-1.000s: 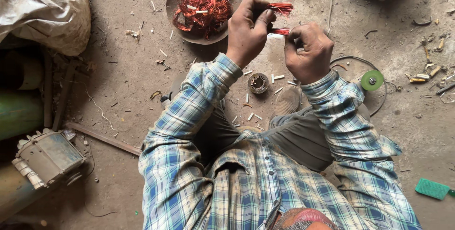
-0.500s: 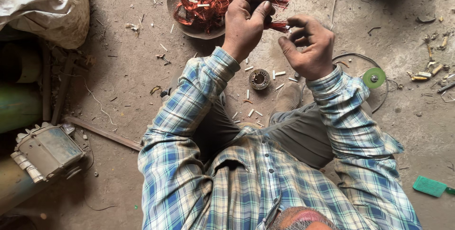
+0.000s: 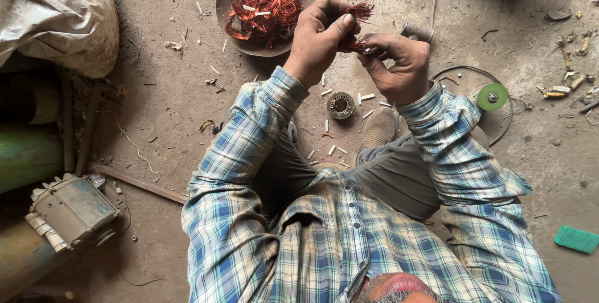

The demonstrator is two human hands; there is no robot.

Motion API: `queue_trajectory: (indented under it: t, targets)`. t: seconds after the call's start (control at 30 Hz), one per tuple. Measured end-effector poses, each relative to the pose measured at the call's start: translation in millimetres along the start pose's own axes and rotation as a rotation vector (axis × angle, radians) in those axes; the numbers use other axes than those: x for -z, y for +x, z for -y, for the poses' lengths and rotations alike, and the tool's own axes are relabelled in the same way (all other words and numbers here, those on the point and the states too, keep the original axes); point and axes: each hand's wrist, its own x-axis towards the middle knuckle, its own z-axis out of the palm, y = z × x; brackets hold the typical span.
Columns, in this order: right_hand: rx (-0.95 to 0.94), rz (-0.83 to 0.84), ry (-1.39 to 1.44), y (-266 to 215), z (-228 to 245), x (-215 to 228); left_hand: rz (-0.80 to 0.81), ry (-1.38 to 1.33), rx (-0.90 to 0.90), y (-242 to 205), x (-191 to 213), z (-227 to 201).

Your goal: The person removes copper wire coils from a motor armature and places them in a metal bowl. They then insert small white insulating pieces into the slots of the armature.

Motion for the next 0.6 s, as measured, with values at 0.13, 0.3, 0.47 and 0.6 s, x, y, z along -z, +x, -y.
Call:
queue_trajectory:
  t: [0.13,0.3,0.47,0.6]
  targets:
    - [0.063,0.051,-0.048,2,0,4,0.062,-0.060,0.066,-4,1,-6]
    - [-0.004,0.124,0.096,2,-2,8,0.133,-0.115,0.184,-9,2,-16]
    - [-0.007,0.162,0.191,0,-5,11,0.217,-0.098,0.144,-10,2,-17]
    - [-0.035,0.112,0.458,4,-14,23,0.213,-0.018,0.170,-9,1,-19]
